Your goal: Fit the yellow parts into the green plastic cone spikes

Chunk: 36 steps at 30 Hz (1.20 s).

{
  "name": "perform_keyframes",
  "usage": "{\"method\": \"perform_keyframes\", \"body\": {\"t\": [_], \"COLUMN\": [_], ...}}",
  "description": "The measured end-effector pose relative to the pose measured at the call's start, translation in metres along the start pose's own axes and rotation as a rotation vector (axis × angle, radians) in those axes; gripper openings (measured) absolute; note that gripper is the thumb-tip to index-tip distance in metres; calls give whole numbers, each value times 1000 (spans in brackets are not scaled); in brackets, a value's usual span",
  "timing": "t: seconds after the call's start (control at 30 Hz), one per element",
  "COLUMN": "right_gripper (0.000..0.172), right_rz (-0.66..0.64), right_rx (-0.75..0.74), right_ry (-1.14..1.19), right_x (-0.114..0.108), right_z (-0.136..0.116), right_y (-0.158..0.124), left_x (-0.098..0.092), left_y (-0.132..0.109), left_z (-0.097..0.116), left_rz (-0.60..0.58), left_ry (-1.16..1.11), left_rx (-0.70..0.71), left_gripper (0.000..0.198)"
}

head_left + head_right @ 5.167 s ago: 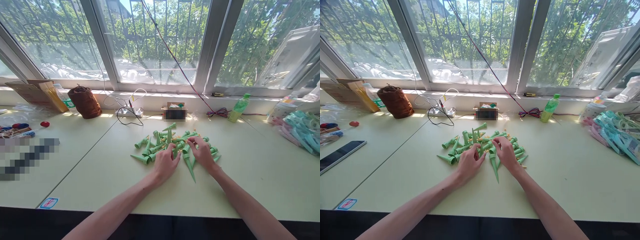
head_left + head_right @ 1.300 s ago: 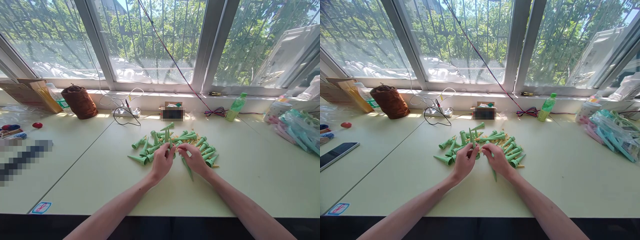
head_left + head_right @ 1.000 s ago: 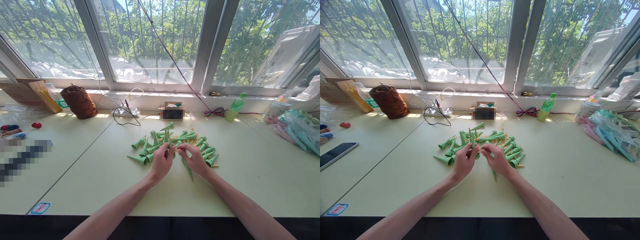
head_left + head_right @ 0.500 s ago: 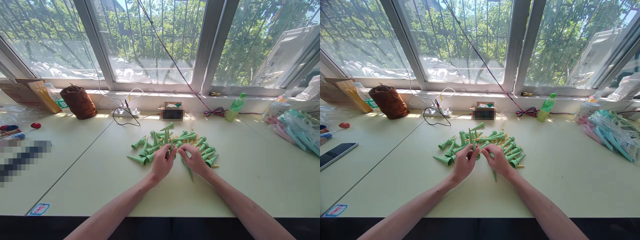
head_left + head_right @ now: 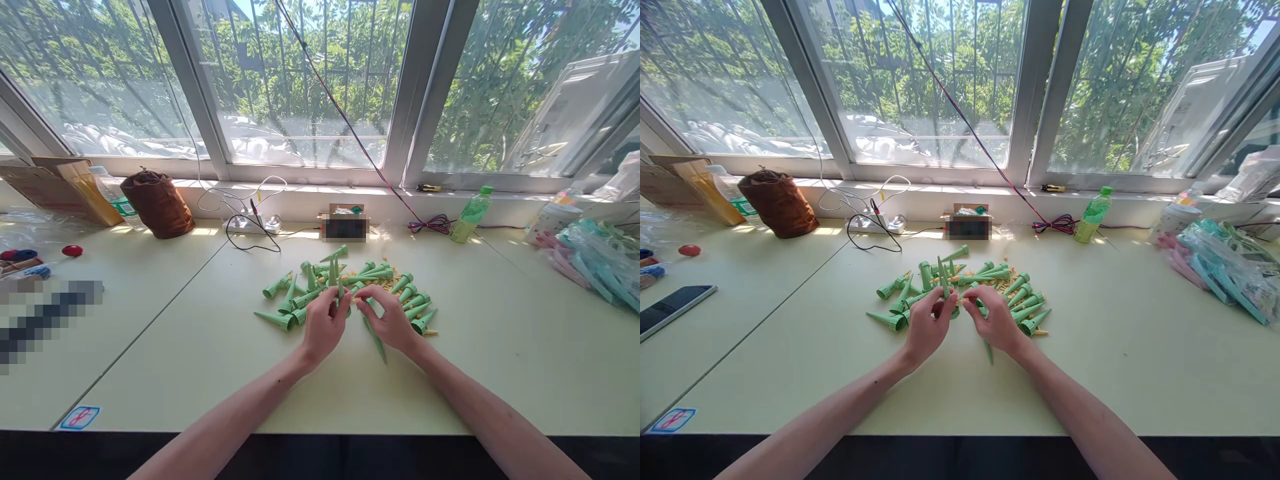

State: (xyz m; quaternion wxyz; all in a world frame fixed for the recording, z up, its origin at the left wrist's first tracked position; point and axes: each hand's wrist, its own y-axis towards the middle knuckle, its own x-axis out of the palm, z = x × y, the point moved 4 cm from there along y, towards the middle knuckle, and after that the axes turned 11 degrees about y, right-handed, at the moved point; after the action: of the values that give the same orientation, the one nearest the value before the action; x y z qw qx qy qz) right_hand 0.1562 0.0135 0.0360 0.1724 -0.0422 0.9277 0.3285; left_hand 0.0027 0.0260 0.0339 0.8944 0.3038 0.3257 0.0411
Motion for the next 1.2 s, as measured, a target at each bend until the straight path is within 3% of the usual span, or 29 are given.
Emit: {"method": "perform_keyframes", "body": {"t": [0.4, 0.73, 1.2], "right_gripper": [33, 14, 35], "right_rz": [29, -17, -19], "right_rx": [0, -11, 29], "right_ry": [-79, -29, -65], "right_x": [1, 2, 3], "right_z": [3, 1, 6], "right_y": [2, 0, 1], "left_x": [-1, 1, 0], "left_y": [0, 0, 0], "left_z": [6, 0, 4], "left_rz": [-18, 10, -30], "left_ry": [4, 23, -13], "left_rx": [36, 9, 35], "left_gripper": [26, 25, 26]}}
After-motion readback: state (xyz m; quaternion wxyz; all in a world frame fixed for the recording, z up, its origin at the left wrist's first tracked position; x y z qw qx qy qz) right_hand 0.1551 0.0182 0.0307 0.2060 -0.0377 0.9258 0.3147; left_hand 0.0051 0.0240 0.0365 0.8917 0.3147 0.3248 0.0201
